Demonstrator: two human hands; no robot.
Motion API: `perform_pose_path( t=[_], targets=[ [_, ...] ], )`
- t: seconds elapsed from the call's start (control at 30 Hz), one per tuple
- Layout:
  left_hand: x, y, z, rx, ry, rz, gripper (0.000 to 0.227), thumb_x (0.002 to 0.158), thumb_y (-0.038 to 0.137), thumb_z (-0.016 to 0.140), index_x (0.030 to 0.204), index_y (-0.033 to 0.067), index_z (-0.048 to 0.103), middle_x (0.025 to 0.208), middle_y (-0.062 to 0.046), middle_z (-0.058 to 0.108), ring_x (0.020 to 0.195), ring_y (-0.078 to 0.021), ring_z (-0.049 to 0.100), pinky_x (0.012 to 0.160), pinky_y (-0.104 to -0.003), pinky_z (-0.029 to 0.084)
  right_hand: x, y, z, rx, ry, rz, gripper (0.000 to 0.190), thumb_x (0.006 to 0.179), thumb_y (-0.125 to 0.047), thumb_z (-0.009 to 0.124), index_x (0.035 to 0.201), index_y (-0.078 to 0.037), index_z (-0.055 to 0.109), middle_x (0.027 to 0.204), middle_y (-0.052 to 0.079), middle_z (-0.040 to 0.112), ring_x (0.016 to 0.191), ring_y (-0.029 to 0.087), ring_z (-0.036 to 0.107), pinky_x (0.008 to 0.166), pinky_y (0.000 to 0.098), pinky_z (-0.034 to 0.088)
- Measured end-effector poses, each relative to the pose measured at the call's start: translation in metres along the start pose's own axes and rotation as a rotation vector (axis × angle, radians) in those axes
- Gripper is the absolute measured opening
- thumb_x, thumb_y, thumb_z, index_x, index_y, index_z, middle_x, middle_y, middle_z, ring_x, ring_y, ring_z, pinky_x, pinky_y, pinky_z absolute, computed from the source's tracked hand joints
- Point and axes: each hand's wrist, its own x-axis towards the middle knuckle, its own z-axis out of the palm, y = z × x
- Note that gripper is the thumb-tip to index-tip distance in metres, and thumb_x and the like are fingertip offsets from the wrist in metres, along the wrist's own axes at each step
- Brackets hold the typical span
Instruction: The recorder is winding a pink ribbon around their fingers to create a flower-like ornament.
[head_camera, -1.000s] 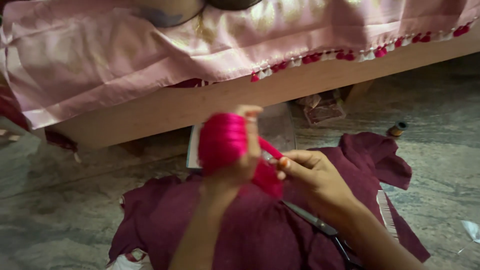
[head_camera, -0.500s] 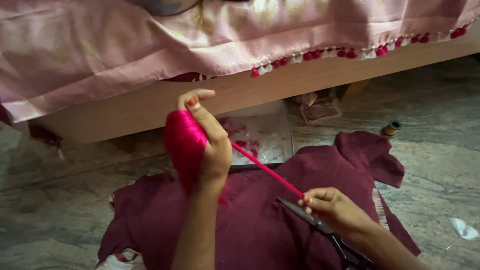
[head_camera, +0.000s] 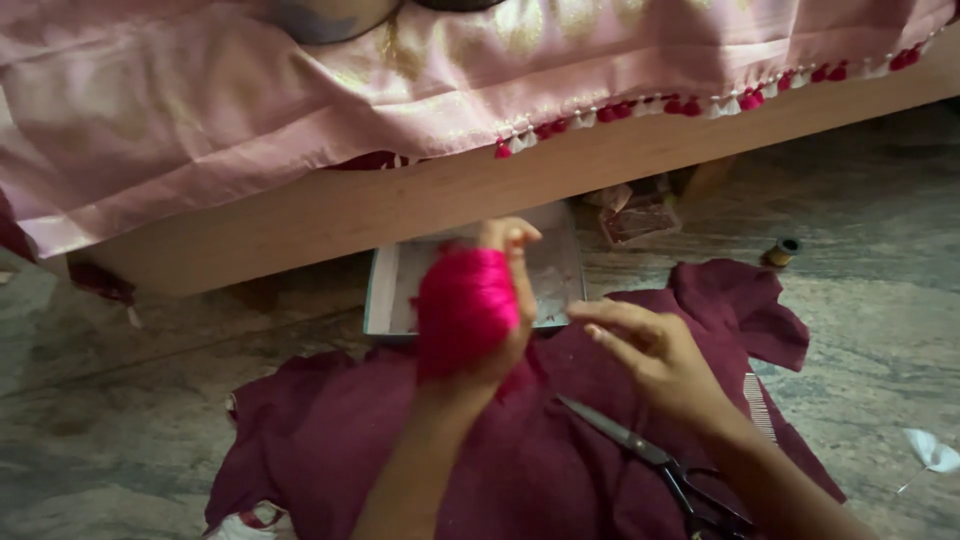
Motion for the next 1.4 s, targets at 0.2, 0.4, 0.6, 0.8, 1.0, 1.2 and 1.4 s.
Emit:
perform_pose_path(
  t=[0.2, 0.4, 0.6, 0.8, 1.0, 1.2, 1.4],
  targets=[
    [-0.005, 0.001, 0.015, -0.184, -0.055, -0.097, 0.026, 0.114, 0.025, 0.039, 0.115, 0.0081, 0.059, 0.068, -0.001, 0.057, 0.053, -0.0114, 0.055, 0.048, -0.029, 0.046, 0.017, -0.041, 0.026, 0.619, -0.225, 0.227, 0.032, 0.097, -0.018, 0.06, 0.124, -0.006, 0.074, 0.111, 0.005, 0.08, 0.101, 0.014, 0.071, 0.093, 0.028, 0.056],
    [0.0, 0.012, 0.004, -0.194, 0.078, -0.244, 0.03, 0.113, 0.026, 0.035, 0.111, 0.0088, 0.059, 0.06, 0.004, 0.057, 0.052, -0.0072, 0.058, 0.05, -0.026, 0.048, -0.004, -0.036, 0.034, 0.828, -0.145, 0.418, 0.02, 0.098, -0.015, 0.063, 0.102, 0.001, 0.074, 0.074, -0.002, 0.066, 0.059, 0.006, 0.053, 0.055, 0.0229, 0.043],
    [-0.004, 0.005, 0.024, -0.132, 0.232, -0.367, 0.033, 0.112, 0.026, 0.036, 0.102, 0.0097, 0.064, 0.06, 0.005, 0.05, 0.05, -0.0075, 0.051, 0.05, -0.025, 0.044, -0.022, -0.042, 0.027, 0.689, -0.163, 0.478, 0.028, 0.1, -0.024, 0.061, 0.095, -0.001, 0.076, 0.056, -0.005, 0.049, 0.045, 0.005, 0.036, 0.042, 0.0237, 0.027],
    [-0.006, -0.012, 0.034, -0.606, 0.104, -0.586, 0.032, 0.112, 0.029, 0.036, 0.1, 0.0091, 0.058, 0.059, 0.002, 0.041, 0.048, -0.0092, 0.038, 0.044, -0.028, 0.032, -0.026, -0.043, 0.021, 0.881, -0.068, 0.57, 0.029, 0.1, -0.024, 0.058, 0.091, 0.0, 0.071, 0.06, -0.005, 0.048, 0.049, 0.006, 0.031, 0.045, 0.0248, 0.025],
    [-0.007, -0.015, 0.016, -0.543, 0.121, -0.419, 0.039, 0.111, 0.034, 0.035, 0.097, 0.0078, 0.06, 0.077, 0.0, 0.069, 0.069, -0.0084, 0.069, 0.061, -0.026, 0.058, -0.034, -0.02, 0.002, 0.861, -0.111, 0.552, 0.024, 0.098, -0.021, 0.063, 0.091, -0.001, 0.072, 0.067, -0.002, 0.054, 0.06, 0.009, 0.047, 0.055, 0.0238, 0.039],
    [-0.001, -0.002, -0.005, -0.296, 0.192, -0.498, 0.043, 0.108, 0.035, 0.032, 0.098, 0.0072, 0.063, 0.061, 0.002, 0.067, 0.044, -0.0105, 0.055, 0.044, -0.028, 0.044, -0.052, 0.021, -0.018, 0.865, -0.034, 0.766, 0.024, 0.094, -0.02, 0.064, 0.093, 0.002, 0.075, 0.068, 0.0, 0.058, 0.063, 0.009, 0.048, 0.055, 0.0243, 0.036],
    [-0.008, -0.011, 0.005, -0.204, 0.357, -0.229, 0.039, 0.117, 0.032, 0.033, 0.107, 0.005, 0.058, 0.059, 0.004, 0.05, 0.048, -0.0089, 0.052, 0.048, -0.025, 0.045, -0.097, 0.12, -0.002, 0.978, -0.15, 0.71, 0.016, 0.095, -0.01, 0.066, 0.098, 0.004, 0.073, 0.08, 0.005, 0.068, 0.072, 0.016, 0.058, 0.07, 0.0307, 0.047]
  ],
)
